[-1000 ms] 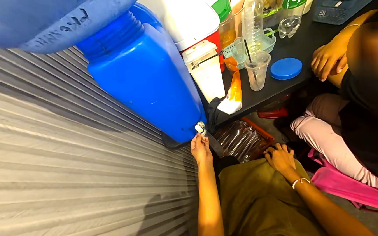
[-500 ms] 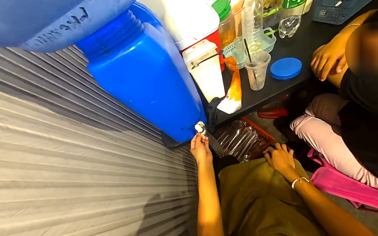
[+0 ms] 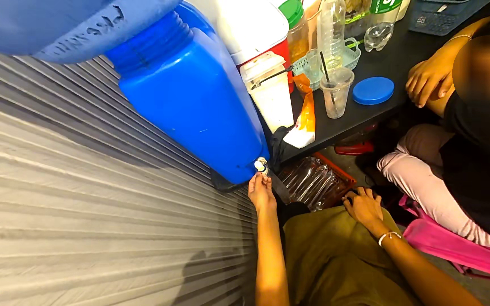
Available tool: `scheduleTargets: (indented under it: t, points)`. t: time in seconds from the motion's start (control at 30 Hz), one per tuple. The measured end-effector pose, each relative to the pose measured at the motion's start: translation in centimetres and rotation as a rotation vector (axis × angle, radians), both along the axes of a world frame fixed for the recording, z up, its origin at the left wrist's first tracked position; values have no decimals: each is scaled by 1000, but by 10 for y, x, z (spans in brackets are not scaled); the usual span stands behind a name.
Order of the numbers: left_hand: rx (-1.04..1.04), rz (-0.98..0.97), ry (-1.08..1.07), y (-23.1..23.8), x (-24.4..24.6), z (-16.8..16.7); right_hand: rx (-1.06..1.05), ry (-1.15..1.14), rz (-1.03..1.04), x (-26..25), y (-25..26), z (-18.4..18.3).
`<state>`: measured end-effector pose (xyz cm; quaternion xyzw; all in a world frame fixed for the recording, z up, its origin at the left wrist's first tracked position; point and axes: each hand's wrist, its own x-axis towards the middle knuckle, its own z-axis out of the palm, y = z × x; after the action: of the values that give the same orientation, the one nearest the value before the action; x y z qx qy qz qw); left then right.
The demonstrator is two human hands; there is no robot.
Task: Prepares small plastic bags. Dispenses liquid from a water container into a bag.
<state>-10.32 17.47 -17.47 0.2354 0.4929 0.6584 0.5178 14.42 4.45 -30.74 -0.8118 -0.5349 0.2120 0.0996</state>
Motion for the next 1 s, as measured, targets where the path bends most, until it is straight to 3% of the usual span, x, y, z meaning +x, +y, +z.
scheduleTargets:
  t: [1.0]
  points:
    - [-9, 9, 0, 0, 0, -1, 0, -2, -3, -1, 1, 0]
